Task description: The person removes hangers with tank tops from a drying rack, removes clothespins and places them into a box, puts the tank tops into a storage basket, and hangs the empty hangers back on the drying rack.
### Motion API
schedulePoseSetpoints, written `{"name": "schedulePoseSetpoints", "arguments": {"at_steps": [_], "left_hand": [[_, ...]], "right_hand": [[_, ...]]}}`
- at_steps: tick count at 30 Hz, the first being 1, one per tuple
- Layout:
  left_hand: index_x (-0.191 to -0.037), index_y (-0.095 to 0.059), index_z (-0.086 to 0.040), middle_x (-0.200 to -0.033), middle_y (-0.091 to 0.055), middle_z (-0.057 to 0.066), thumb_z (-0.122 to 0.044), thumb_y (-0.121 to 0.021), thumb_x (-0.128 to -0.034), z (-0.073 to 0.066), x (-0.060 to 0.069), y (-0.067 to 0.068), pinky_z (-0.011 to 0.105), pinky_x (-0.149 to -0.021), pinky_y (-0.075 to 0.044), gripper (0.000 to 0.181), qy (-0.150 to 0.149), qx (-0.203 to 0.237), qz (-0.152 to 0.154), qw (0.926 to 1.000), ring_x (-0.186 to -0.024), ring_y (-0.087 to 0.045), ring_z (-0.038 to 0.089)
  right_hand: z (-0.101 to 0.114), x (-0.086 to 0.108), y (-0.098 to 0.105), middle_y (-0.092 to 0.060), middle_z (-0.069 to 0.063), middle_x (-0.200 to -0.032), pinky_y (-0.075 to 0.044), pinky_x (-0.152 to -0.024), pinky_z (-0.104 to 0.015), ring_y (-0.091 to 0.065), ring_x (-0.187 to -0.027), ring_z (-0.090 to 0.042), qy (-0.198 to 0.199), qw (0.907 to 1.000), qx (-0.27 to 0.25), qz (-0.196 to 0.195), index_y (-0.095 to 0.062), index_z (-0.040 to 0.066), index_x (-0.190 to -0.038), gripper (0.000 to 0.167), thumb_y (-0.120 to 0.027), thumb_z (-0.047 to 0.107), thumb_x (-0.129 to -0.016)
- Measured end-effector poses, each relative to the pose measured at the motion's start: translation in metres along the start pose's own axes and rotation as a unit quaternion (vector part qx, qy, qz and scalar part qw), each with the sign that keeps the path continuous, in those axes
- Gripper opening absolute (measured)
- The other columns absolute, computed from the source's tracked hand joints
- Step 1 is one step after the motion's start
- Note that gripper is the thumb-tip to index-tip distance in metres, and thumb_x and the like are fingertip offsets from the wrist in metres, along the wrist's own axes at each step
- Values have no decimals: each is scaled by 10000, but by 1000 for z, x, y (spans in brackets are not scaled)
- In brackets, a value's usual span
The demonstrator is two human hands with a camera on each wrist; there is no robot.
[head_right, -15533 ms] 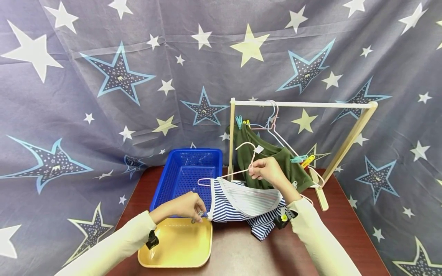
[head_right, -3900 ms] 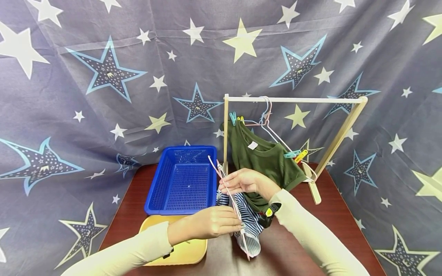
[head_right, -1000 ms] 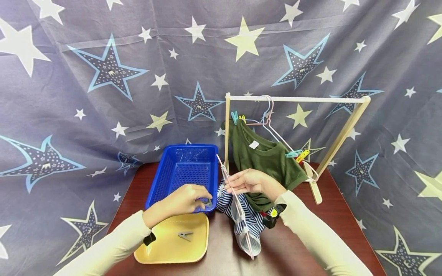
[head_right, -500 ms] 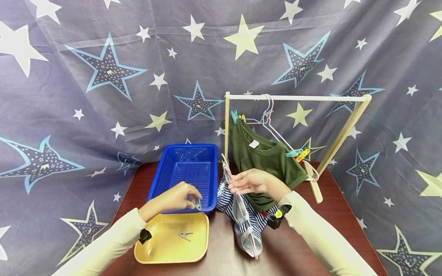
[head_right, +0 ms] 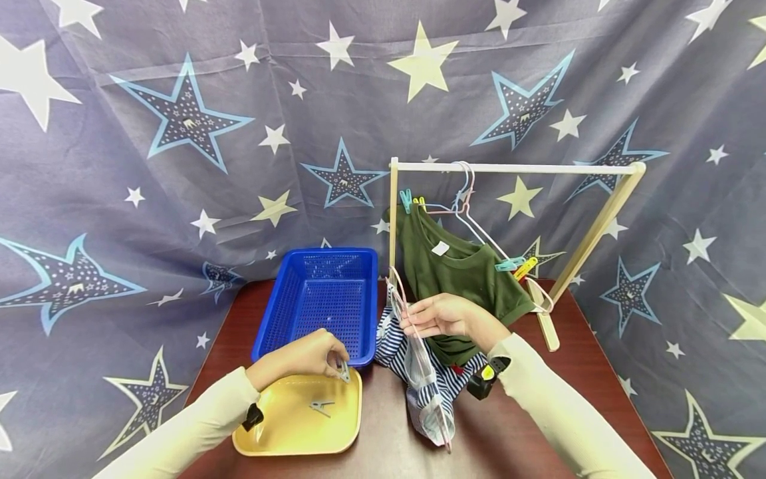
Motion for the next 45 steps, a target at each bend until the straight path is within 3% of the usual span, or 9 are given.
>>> {"name": "schedulePoseSetpoints", "arguments": {"at_steps": [4, 9, 12, 16, 20, 23, 29, 39, 45], "left_hand": [[-917, -792, -77, -772, -735, -32, -180, -890, -742, -2, 1, -12, 145, -635, -526, 224, -9, -738, 40, 9973, -667, -606, -6], [-862, -785, -160, -725, -699, -90, -374, -865, -756, -6, 5, -25, 204, -571, -499, 252, -498, -1970, -109, 9791, -618, -546, 11], [-776, -735, -177, -641, -609, -117, -407, -830, -772, -6, 8, -31, 211, -493, -416, 249, -988, -2508, -280, 9626, -549, -428, 11], [-696, -606, -192, -591, -511, -125, -444, -798, -780, -3, 12, -35, 225, -440, -354, 327, -1637, -3223, -598, 9305, -496, -333, 29], [-711, -568, -208, -614, -557, -122, -458, -784, -784, 3, 14, -39, 245, -456, -430, 338, -2103, -3784, -851, 8974, -479, -428, 45], [-716, -577, -207, -638, -576, -116, -421, -787, -778, 7, 15, -43, 243, -495, -474, 306, -2428, -3977, -952, 8797, -513, -512, 59], [-710, -563, -213, -659, -566, -110, -394, -814, -752, 11, 15, -54, 237, -506, -444, 312, -3030, -4188, -957, 8507, -546, -543, 82], [-800, -625, -226, -738, -615, -105, -489, -756, -833, 19, 22, -76, 234, -573, -461, 296, -3094, -4781, -681, 8192, -633, -598, 86], [-832, -613, -221, -768, -608, -111, -512, -741, -844, 27, 22, -88, 214, -620, -466, 319, -3001, -4811, -782, 8200, -681, -593, 75]], "right_hand": [[-1, 0, 0, -770, -66, -1063, -607, -910, -301, -748, -993, -183, -13, 10000, 7, 11, -652, -2, -1154, 249, -449, -71, -1028], [-1, 0, -1, -774, -64, -1046, -609, -904, -300, -749, -984, -183, -33, 10000, -72, 20, -670, 24, -1109, 257, -447, -74, -1028], [-1, 1, -1, -773, -72, -1052, -609, -902, -301, -750, -984, -185, 6, 9999, -83, 82, -680, 31, -1089, 262, -448, -74, -1028], [-2, 1, 0, -774, -70, -1051, -610, -898, -300, -749, -991, -187, 21, 9999, -92, 129, -688, 44, -1071, 278, -441, -77, -1030], [-2, 0, 1, -778, -60, -1024, -614, -879, -293, -753, -967, -179, -19, 9999, -110, 55, -699, 71, -1039, 303, -438, -83, -1028], [-2, 0, 2, -778, -54, -1013, -615, -869, -287, -755, -950, -171, -43, 9999, -98, -15, -692, 60, -1058, 291, -441, -84, -1024], [-3, -2, 2, -771, -54, -1039, -609, -890, -290, -749, -961, -160, -38, 10000, 56, -20, -509, -147, -1328, 318, -444, -80, -1024], [-6, -3, 1, -768, -84, -1067, -610, -888, -293, -750, -962, -166, -65, 10000, -20, -31, -476, -167, -1357, 344, -447, -82, -1024], [-7, -2, 1, -769, -74, -1060, -609, -885, -287, -749, -959, -160, -110, 9999, -20, -50, -454, -177, -1377, 365, -449, -79, -1025]]}}
Point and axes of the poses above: each hand's wrist, its own x-axis away from the middle knuckle, its own y-axis out of the back of the hand, z = x × y, the point moved 1 cm from there along -x, towards the middle knuckle
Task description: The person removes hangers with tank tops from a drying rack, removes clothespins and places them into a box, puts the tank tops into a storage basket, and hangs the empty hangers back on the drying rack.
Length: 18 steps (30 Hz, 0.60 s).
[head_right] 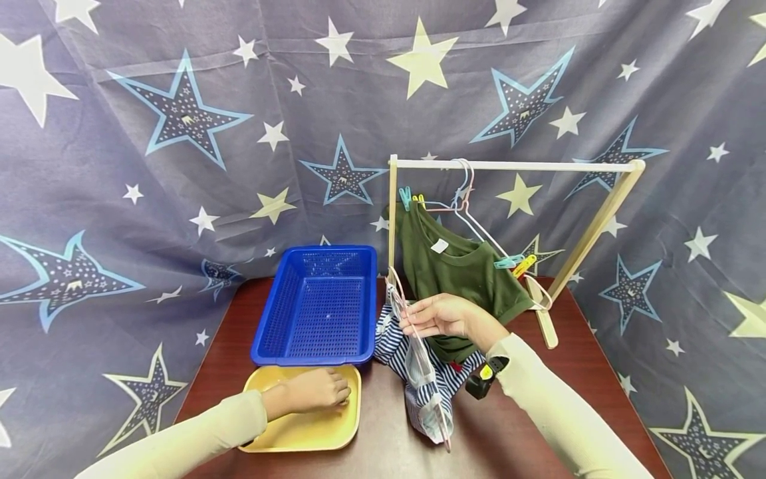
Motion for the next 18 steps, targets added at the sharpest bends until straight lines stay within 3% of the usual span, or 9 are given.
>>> {"name": "schedulePoseSetpoints", "arguments": {"at_steps": [7, 14, 18], "left_hand": [[-835, -611, -206, -768, -622, -109, -449, -753, -857, -2, 2, -6, 214, -620, -468, 282, 186, 170, 74, 9997, -684, -596, 88], [-820, -643, -237, -762, -656, -126, -410, -734, -866, -4, 3, -4, 205, -626, -469, 201, 404, 69, 528, 9978, -655, -597, 57], [-775, -646, -247, -690, -646, -134, -370, -730, -884, -6, 3, -2, 217, -572, -458, 185, 672, 205, 615, 9956, -588, -588, 64]], "right_hand": [[2, 2, -1, -769, -70, -1046, -610, -881, -289, -749, -954, -163, 31, 10000, 29, 0, -519, -134, -1316, 306, -444, -82, -1024], [2, 1, -3, -770, -50, -1023, -610, -876, -282, -748, -950, -158, 17, 10000, 52, 1, -493, -150, -1340, 325, -438, -80, -1028], [2, 1, -3, -771, -50, -1014, -611, -870, -282, -749, -943, -158, 5, 10000, 60, -29, -459, -175, -1364, 352, -441, -81, -1026]]}}
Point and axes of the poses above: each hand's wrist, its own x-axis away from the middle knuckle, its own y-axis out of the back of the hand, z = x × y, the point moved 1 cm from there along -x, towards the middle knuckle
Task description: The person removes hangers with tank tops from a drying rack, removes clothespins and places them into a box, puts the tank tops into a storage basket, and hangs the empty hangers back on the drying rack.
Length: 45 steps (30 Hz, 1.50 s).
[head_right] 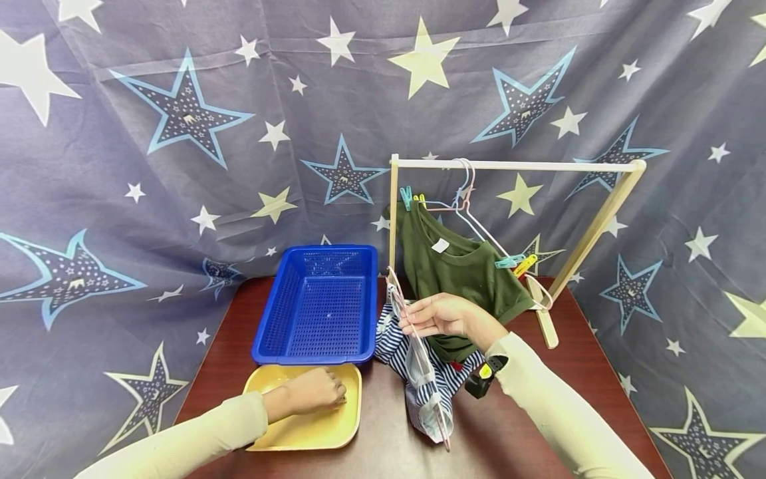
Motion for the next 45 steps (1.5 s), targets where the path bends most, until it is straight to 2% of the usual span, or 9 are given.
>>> {"name": "schedulePoseSetpoints", "arguments": {"at_steps": [6, 10, 14, 20, 25, 30, 35, 41, 45], "left_hand": [[-775, -627, -227, -626, -625, -125, -408, -783, -858, -1, 3, -1, 233, -494, -458, 253, 340, 529, 282, 9976, -538, -595, 73], [-839, -633, -231, -693, -659, -130, -476, -825, -781, -2, 3, 1, 224, -516, -474, 316, 427, 629, 696, 9947, -598, -617, 56], [-873, -640, -233, -728, -676, -124, -493, -837, -744, -2, 3, 3, 224, -548, -487, 351, 546, 606, 764, 9937, -637, -630, 62], [-856, -625, -235, -726, -678, -121, -487, -831, -682, -1, 1, -3, 221, -576, -498, 369, 705, 657, 749, 9925, -643, -631, 72], [-803, -593, -230, -679, -621, -113, -388, -811, -768, -2, 1, -8, 182, -527, -426, 272, 825, 1169, 715, 9871, -571, -521, 52], [-790, -609, -226, -677, -620, -93, -326, -786, -832, -5, -1, -6, 201, -517, -432, 207, 952, 1174, 693, 9861, -565, -520, 66], [-839, -634, -224, -738, -656, -86, -424, -810, -814, -7, -2, -6, 242, -572, -518, 268, 1037, 1038, 915, 9849, -653, -637, 99], [-813, -611, -206, -724, -644, -76, -362, -818, -815, -7, -3, -7, 252, -551, -514, 259, 1207, 1190, 728, 9828, -631, -635, 122], [-809, -615, -210, -721, -634, -80, -359, -844, -784, -7, -3, -9, 244, -554, -511, 274, 1234, 1174, 837, 9818, -626, -619, 113]], "right_hand": [[1, -1, 1, -770, -43, -1027, -608, -882, -282, -747, -951, -149, -36, 10000, 62, 1, -399, -200, -1411, 408, -452, -67, -1029], [1, -1, 3, -770, -42, -1037, -601, -927, -313, -748, -963, -161, -96, 9999, 86, -103, -589, -82, -1259, 265, -467, -67, -1024], [2, 1, 6, -772, -31, -1031, -591, -964, -339, -748, -996, -180, -72, 9998, 139, -148, -654, 18, -1134, 228, -470, -60, -1025], [1, 5, 9, -772, -27, -1026, -602, -915, -307, -748, -957, -153, -77, 9991, 335, -250, -562, -105, -1290, 282, -483, -48, -1024], [-1, 8, 13, -778, -63, -1014, -608, -867, -288, -744, -898, -132, -93, 9968, 690, -384, -473, -195, -1360, 387, -525, -36, -1011], [-4, 12, 20, -783, -79, -980, -607, -799, -273, -745, -852, -128, -15, 9920, 1068, -671, -599, -140, -1259, 296, -576, -23, -989], [-5, 15, 22, -781, -46, -907, -602, -755, -258, -742, -813, -119, 107, 9890, 1244, -792, -618, -162, -1214, 277, -603, -36, -967], [-4, 17, 21, -782, -48, -900, -602, -754, -267, -742, -805, -119, 154, 9877, 1295, -858, -608, -179, -1218, 299, -618, -36, -957], [-5, 16, 21, -784, -52, -906, -604, -763, -273, -743, -809, -121, 168, 9872, 1319, -887, -611, -177, -1222, 309, -630, -26, -953]]}}
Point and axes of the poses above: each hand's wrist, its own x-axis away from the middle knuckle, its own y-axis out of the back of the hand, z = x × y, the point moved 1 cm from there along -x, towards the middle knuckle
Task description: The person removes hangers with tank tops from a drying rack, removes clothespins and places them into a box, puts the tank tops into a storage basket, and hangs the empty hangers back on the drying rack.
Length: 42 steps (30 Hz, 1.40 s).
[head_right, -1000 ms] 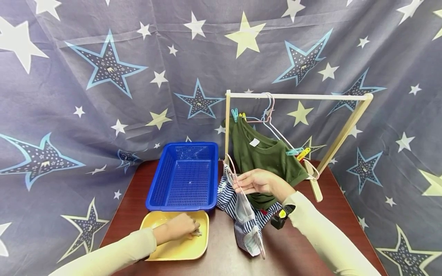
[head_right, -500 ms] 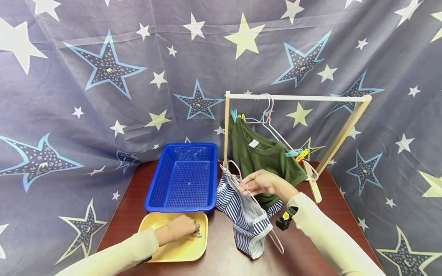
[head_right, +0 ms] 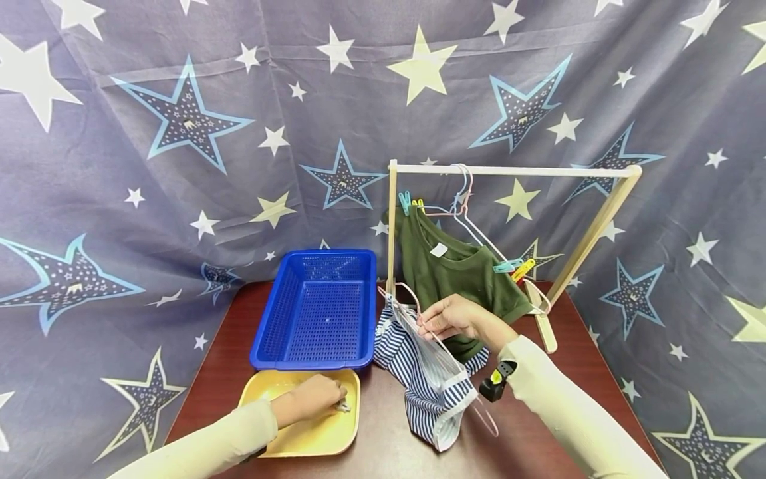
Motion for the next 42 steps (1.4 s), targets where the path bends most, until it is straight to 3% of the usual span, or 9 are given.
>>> {"name": "schedulePoseSetpoints", "arguments": {"at_steps": [11, 20, 22, 27, 31, 37, 42], "left_hand": [[-797, -621, -207, -726, -617, -78, -400, -884, -730, -3, 5, 3, 244, -543, -502, 333, -104, -159, 71, 9998, -615, -601, 108], [-784, -588, -204, -696, -576, -89, -362, -840, -777, -5, 2, 8, 240, -491, -442, 298, -225, 275, -547, 9979, -562, -552, 102], [-780, -594, -201, -700, -593, -85, -337, -824, -805, -6, -2, 12, 246, -498, -447, 268, -234, 338, -609, 9973, -569, -568, 114], [-805, -618, -202, -701, -624, -75, -304, -758, -862, -9, -12, 24, 259, -498, -434, 182, -522, 19, -821, 9953, -593, -603, 122], [-788, -607, -206, -687, -611, -75, -288, -737, -881, -11, -20, 41, 252, -477, -404, 180, -659, 62, -1154, 9911, -597, -595, 109], [-764, -600, -207, -670, -579, -94, -245, -757, -856, -5, -35, 66, 215, -451, -406, 186, -299, 544, -1711, 9833, -543, -522, 58], [-926, -721, -136, -797, -678, -34, -220, -748, -889, 13, -50, 91, 275, -598, -558, 96, 218, 973, -2356, 9667, -679, -640, 118]], "right_hand": [[3, 0, -2, -784, -47, -893, -605, -766, -273, -741, -809, -123, -27, 10000, 33, 13, -595, -195, -1229, 317, -619, -39, -955], [7, 2, -2, -784, -76, -912, -612, -754, -276, -729, -791, -125, 47, 9994, 331, -106, -614, -180, -1212, 321, -651, 4, -952], [8, 2, -2, -784, -100, -916, -615, -751, -283, -728, -777, -132, 59, 9985, 509, -179, -674, -130, -1152, 267, -667, 50, -955], [9, 2, -3, -781, -170, -900, -637, -766, -363, -750, -753, -180, 152, 9944, 965, -397, -771, -7, -997, 163, -695, 130, -951], [11, 4, -3, -772, -184, -842, -643, -731, -383, -749, -716, -193, 430, 9881, 1321, -663, -773, -47, -982, 169, -693, 95, -936], [13, 9, 3, -752, -190, -770, -642, -674, -367, -699, -644, -126, 835, 9698, 1956, -1196, -773, -67, -913, 157, -681, 58, -941], [21, 21, 11, -754, -231, -810, -642, -678, -344, -702, -663, -111, 1105, 9631, 2135, -1211, -761, -105, -953, 174, -668, 42, -955]]}}
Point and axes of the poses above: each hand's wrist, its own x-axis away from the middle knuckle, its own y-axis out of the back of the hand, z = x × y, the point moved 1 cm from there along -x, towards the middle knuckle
